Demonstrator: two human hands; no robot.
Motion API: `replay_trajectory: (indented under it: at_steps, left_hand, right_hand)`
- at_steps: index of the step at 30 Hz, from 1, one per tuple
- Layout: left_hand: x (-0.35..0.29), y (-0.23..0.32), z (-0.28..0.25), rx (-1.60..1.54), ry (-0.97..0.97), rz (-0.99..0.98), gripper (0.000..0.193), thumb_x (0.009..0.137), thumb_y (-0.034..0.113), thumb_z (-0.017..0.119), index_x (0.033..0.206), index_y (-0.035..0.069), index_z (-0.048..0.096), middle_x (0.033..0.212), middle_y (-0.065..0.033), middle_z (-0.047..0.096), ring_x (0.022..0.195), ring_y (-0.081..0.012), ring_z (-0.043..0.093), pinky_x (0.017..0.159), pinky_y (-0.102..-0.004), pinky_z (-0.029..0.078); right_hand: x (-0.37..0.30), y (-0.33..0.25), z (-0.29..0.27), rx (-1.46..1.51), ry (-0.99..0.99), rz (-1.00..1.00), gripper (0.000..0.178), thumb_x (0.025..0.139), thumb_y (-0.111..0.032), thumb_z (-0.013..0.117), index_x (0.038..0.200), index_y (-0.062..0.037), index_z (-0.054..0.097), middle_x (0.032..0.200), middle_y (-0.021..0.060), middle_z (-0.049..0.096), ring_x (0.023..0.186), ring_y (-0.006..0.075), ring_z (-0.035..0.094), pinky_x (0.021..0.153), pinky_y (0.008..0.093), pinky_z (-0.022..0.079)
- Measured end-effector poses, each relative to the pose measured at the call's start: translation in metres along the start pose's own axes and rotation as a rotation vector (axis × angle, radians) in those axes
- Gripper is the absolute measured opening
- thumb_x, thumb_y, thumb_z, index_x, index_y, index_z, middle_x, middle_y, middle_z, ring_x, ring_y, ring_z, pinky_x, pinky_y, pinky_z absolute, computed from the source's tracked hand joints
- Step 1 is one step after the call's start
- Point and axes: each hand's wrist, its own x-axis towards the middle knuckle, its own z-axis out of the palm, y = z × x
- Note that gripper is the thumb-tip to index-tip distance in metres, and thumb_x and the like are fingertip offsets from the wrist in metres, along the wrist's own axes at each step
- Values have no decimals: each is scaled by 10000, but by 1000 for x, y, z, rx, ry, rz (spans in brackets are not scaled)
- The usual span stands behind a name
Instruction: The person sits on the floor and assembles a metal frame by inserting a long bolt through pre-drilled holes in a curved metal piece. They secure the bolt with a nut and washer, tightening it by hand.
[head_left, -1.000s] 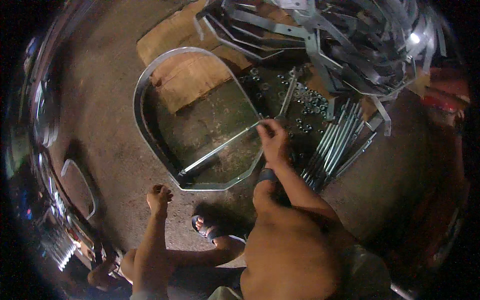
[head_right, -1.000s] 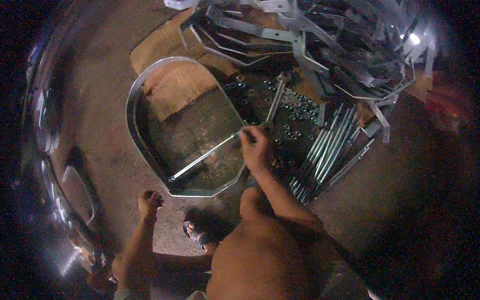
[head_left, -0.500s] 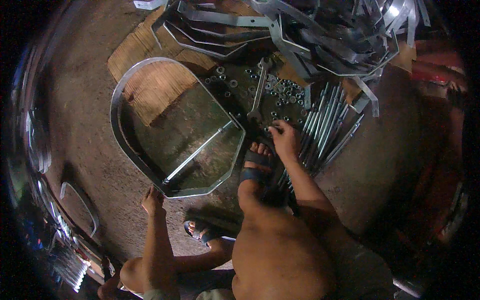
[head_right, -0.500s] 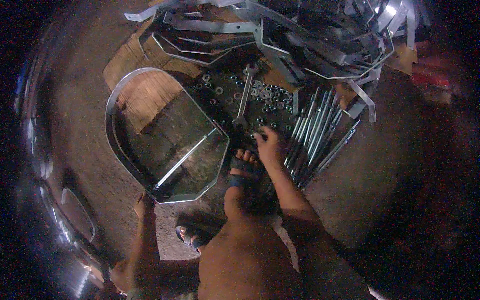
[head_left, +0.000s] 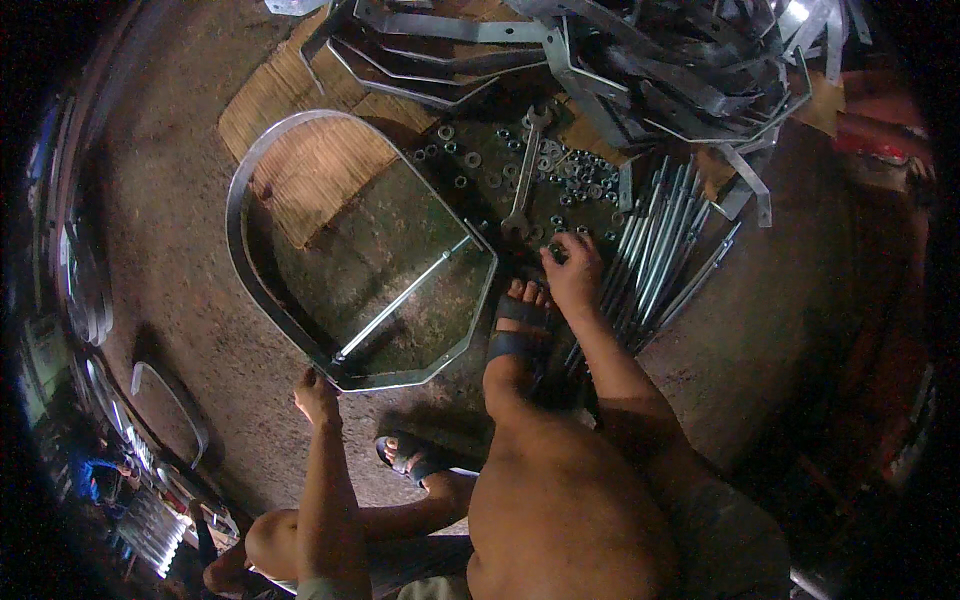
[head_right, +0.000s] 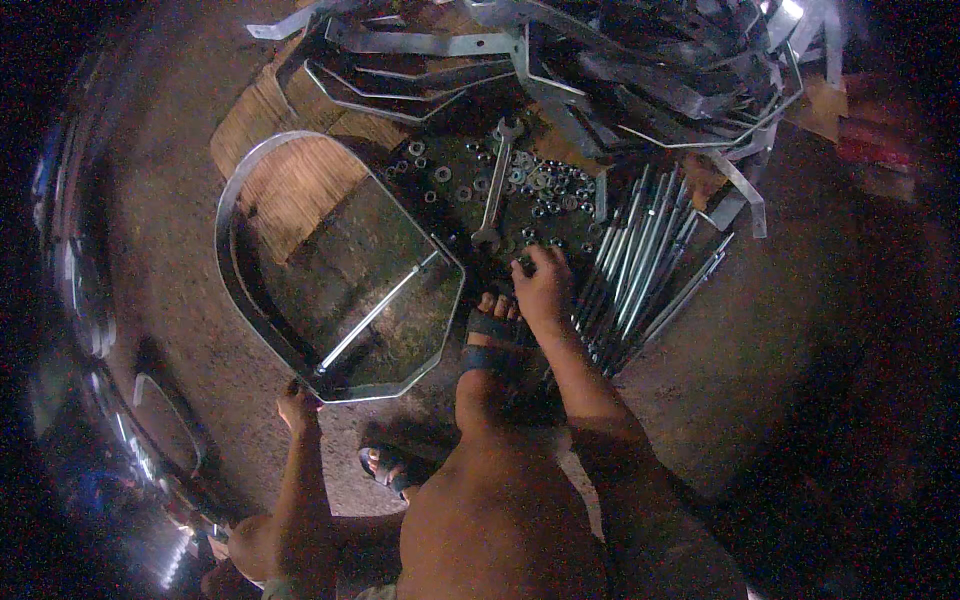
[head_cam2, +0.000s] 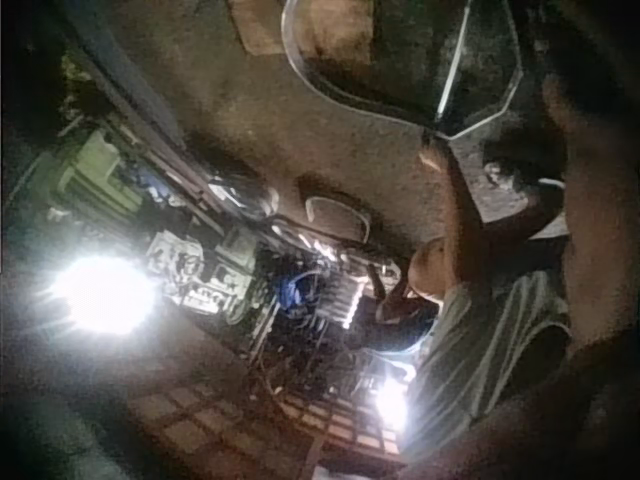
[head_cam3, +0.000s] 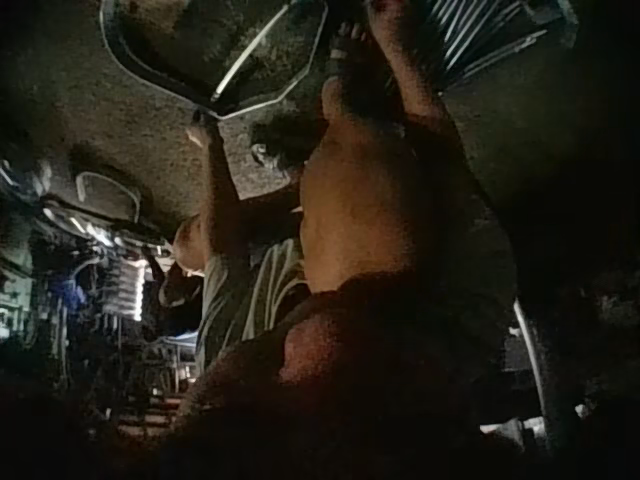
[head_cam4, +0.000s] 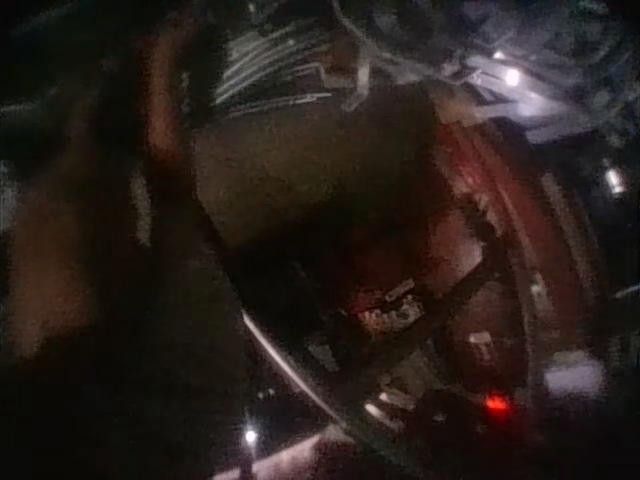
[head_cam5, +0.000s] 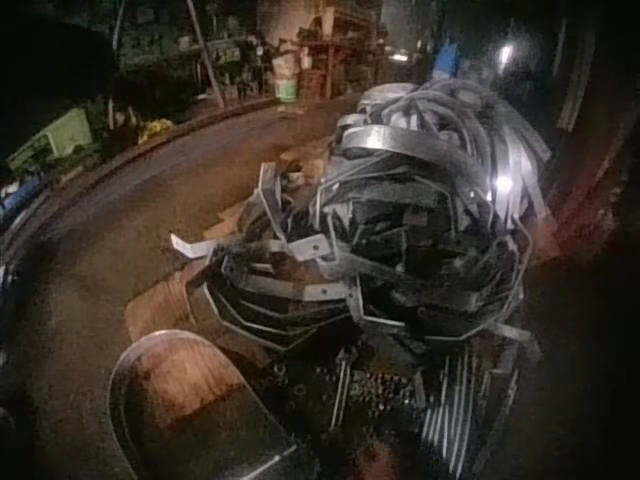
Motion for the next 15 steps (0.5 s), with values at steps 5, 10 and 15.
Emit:
replay_trajectory:
  at_steps: [5,10,15]
  left_hand:
    - [-8,1,1,217,29,141,310,831,151,562,1076,20,699,880,-171,715,782,-282,689,731,-393,522]
    - [-31,23,6,282,111,224,337,819,119,528,1112,17,661,993,-217,701,929,-371,672,833,-436,497]
    - [-33,28,4,291,179,17,457,833,152,551,1279,50,545,1044,-215,681,939,-369,661,825,-462,489]
  right_hand:
    - [3,-10,-8,200,26,225,266,778,-126,724,1016,-30,655,1046,186,647,986,368,614,868,445,480]
    - [10,2,-8,-5,38,139,296,794,-132,710,1066,-28,657,1118,202,626,1025,394,597,900,464,472]
    - [12,-1,4,-103,52,44,319,781,-154,725,1075,-43,669,1156,224,593,1041,423,581,920,473,475]
